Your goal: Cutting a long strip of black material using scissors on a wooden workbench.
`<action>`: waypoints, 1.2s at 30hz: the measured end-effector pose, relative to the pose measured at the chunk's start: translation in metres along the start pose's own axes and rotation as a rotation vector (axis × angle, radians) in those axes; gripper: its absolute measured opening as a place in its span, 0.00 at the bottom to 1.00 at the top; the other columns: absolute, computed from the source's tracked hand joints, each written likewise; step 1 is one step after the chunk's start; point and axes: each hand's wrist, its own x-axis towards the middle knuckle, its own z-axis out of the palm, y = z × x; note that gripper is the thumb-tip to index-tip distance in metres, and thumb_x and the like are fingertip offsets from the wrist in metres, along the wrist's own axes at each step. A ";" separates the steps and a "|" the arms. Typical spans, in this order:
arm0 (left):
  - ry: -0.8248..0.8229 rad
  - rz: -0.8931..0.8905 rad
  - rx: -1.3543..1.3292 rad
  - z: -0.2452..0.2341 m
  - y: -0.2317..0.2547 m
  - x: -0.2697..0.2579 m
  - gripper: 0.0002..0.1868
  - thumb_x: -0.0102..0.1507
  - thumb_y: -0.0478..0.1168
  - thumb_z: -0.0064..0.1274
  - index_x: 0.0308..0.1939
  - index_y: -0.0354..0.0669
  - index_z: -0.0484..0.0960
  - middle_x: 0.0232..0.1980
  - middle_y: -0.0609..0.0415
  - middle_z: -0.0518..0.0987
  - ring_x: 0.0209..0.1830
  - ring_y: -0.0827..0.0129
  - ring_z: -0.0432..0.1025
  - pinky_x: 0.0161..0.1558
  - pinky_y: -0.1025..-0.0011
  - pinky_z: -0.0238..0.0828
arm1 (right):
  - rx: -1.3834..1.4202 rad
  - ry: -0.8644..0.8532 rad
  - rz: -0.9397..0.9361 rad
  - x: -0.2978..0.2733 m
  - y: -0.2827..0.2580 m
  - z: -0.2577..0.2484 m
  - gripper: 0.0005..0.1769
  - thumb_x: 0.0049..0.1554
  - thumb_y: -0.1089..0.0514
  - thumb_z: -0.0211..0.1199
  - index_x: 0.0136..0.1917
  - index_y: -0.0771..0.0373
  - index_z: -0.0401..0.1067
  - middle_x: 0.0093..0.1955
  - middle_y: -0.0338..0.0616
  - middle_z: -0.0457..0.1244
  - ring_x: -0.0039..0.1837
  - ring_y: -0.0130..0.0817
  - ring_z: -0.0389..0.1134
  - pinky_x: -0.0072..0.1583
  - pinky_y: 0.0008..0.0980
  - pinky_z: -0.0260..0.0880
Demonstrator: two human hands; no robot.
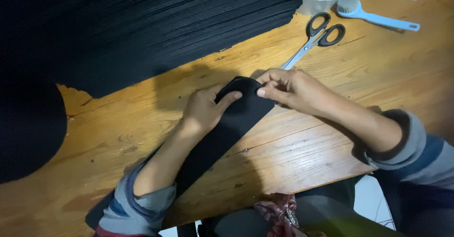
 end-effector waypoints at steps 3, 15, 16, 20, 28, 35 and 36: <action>0.017 0.068 -0.045 0.001 -0.001 0.005 0.21 0.67 0.55 0.56 0.56 0.45 0.85 0.47 0.44 0.86 0.53 0.55 0.80 0.54 0.59 0.75 | -0.095 -0.021 -0.003 0.001 -0.013 -0.008 0.11 0.62 0.57 0.63 0.54 0.65 0.75 0.34 0.48 0.70 0.38 0.41 0.70 0.47 0.42 0.72; 0.036 0.111 -0.074 0.006 -0.015 0.006 0.20 0.67 0.56 0.57 0.39 0.42 0.85 0.27 0.47 0.78 0.34 0.66 0.73 0.42 0.64 0.72 | -0.124 -0.135 0.119 0.000 0.000 -0.004 0.16 0.58 0.52 0.69 0.34 0.62 0.70 0.27 0.42 0.70 0.37 0.33 0.76 0.45 0.32 0.72; 0.036 0.111 -0.074 0.006 -0.017 0.006 0.20 0.67 0.56 0.57 0.39 0.42 0.85 0.27 0.47 0.78 0.34 0.66 0.73 0.42 0.64 0.72 | -0.124 -0.135 0.118 -0.002 -0.005 -0.005 0.16 0.58 0.52 0.69 0.34 0.62 0.70 0.27 0.42 0.70 0.37 0.33 0.76 0.45 0.32 0.72; 0.036 0.167 -0.045 0.006 -0.029 0.008 0.21 0.69 0.57 0.53 0.35 0.44 0.82 0.25 0.48 0.79 0.32 0.66 0.74 0.38 0.68 0.71 | -0.126 -0.131 0.140 -0.003 -0.014 -0.006 0.15 0.58 0.54 0.69 0.35 0.63 0.71 0.27 0.44 0.70 0.38 0.34 0.77 0.45 0.32 0.73; 0.026 0.262 -0.409 0.013 -0.032 0.015 0.19 0.72 0.46 0.49 0.62 0.38 0.71 0.56 0.38 0.79 0.66 0.51 0.71 0.70 0.51 0.61 | -0.130 -0.144 0.107 -0.001 -0.007 -0.001 0.14 0.59 0.54 0.67 0.36 0.62 0.70 0.28 0.47 0.72 0.38 0.36 0.76 0.45 0.33 0.72; 0.084 0.406 -0.261 0.008 -0.020 0.008 0.08 0.74 0.39 0.45 0.53 0.49 0.80 0.51 0.53 0.83 0.64 0.64 0.74 0.70 0.57 0.64 | -0.111 -0.105 0.115 -0.004 -0.011 -0.005 0.16 0.59 0.54 0.69 0.34 0.61 0.70 0.25 0.43 0.70 0.38 0.31 0.79 0.44 0.29 0.71; 0.072 0.395 -0.207 0.005 -0.013 0.006 0.11 0.75 0.41 0.43 0.54 0.52 0.83 0.51 0.55 0.85 0.61 0.63 0.76 0.69 0.59 0.66 | -0.101 -0.100 0.104 -0.003 -0.010 -0.005 0.15 0.59 0.55 0.68 0.33 0.61 0.70 0.25 0.44 0.69 0.38 0.31 0.79 0.44 0.28 0.71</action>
